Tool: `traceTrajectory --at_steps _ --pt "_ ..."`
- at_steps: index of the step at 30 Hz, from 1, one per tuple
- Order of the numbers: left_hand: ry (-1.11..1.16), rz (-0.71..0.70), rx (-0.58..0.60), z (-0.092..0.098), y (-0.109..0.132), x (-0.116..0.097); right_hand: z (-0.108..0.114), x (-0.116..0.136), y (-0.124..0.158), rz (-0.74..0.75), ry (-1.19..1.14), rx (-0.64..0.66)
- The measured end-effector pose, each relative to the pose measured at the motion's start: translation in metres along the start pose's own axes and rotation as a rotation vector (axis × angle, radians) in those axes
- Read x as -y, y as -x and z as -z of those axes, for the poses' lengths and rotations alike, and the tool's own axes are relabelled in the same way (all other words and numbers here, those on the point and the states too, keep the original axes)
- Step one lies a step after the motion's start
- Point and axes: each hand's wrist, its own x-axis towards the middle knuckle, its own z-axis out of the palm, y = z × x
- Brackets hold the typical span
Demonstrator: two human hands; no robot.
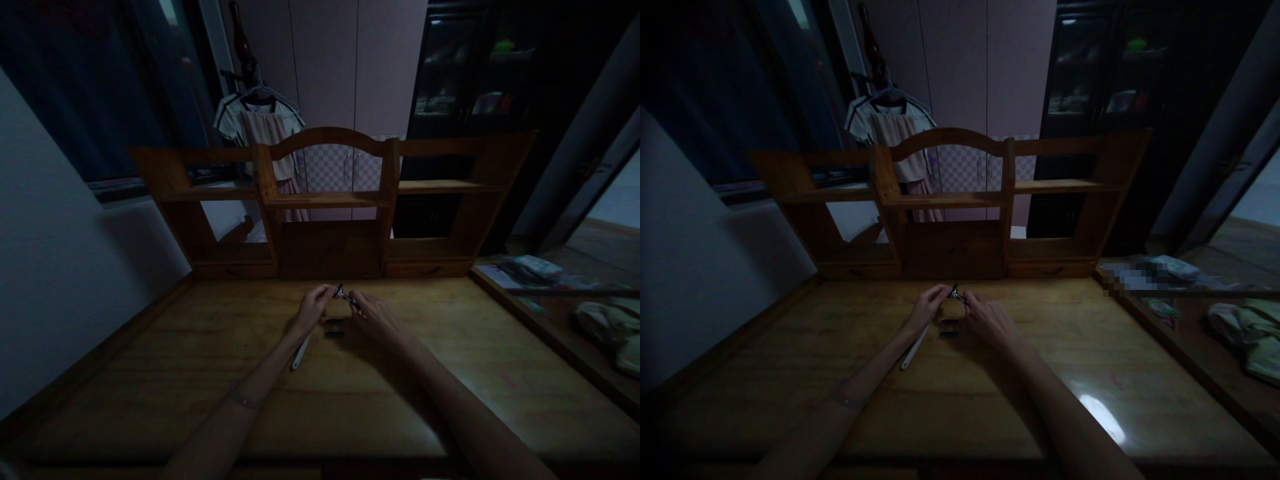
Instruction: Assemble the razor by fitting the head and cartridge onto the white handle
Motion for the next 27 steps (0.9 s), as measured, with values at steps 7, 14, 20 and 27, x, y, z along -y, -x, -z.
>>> traceTrajectory --at_steps 7,14,20,27 --pt "-0.029 -0.111 0.054 -0.0007 0.0006 -0.0015 0.0062 0.0043 0.0007 0.001 0.002 0.003" --pt "-0.053 -0.076 0.078 -0.0007 0.0015 -0.0024 0.0040 0.0049 0.0021 0.024 0.013 0.019" --pt "0.019 0.006 0.106 -0.0036 0.0030 -0.0022 0.0039 0.0038 0.0027 0.033 0.003 -0.003" --pt "0.097 0.159 0.109 -0.0069 0.0053 0.0027 0.0090 0.0054 0.0042 0.036 -0.026 -0.034"
